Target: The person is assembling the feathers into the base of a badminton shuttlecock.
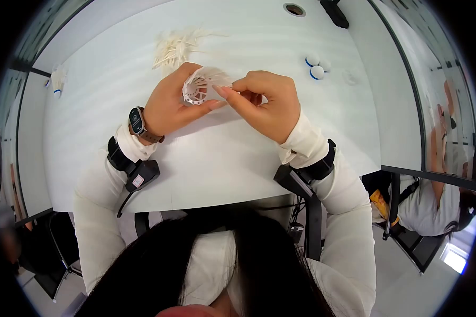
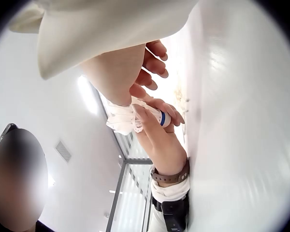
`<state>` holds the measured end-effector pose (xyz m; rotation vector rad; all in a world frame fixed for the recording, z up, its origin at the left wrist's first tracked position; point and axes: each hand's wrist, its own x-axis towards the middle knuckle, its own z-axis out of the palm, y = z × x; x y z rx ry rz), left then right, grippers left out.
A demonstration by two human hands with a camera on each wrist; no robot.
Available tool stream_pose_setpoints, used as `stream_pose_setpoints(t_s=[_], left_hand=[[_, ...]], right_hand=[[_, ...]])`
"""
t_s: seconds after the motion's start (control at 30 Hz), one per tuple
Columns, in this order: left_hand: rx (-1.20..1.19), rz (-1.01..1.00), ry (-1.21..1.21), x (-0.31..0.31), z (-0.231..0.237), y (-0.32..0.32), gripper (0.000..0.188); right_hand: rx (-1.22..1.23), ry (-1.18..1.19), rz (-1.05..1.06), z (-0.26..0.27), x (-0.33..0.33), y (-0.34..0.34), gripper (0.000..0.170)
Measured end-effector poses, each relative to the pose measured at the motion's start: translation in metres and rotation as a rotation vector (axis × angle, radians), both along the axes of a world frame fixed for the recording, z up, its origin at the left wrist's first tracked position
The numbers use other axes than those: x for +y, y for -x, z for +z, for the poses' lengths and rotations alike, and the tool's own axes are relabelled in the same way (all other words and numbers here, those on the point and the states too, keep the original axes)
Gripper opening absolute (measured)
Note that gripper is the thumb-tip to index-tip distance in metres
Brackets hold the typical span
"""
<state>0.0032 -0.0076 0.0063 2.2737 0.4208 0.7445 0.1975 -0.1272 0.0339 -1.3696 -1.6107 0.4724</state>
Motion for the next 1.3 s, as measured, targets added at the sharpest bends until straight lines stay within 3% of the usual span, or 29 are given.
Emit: stream_pose_setpoints(t_s=[0.47,0.63,0.97,1.3], left_hand=[[-0.041,0.014,0.086,0.0,-0.002,0.0,0.054],[0.025,-0.011,0.009,0.001,0.002,0.003,0.049],[-0.012,0.029,0.024,0.003,-0.001,0.001,0.051],[-0.091,0.085,0.05,0.001,-0.003,0.001,0.047]], right_hand=[[0.042,-0.028,0.05,-0.002,0.0,-0.011,0.011],[0.065,-0.012,0.056,-0.005,0.001,-0.011,0.01],[0.469,0.357,0.057,0.0,-0.002,-0.008,0.024],[0.503,0.394,0.04,0.002,0.001,-0.006,0.03]])
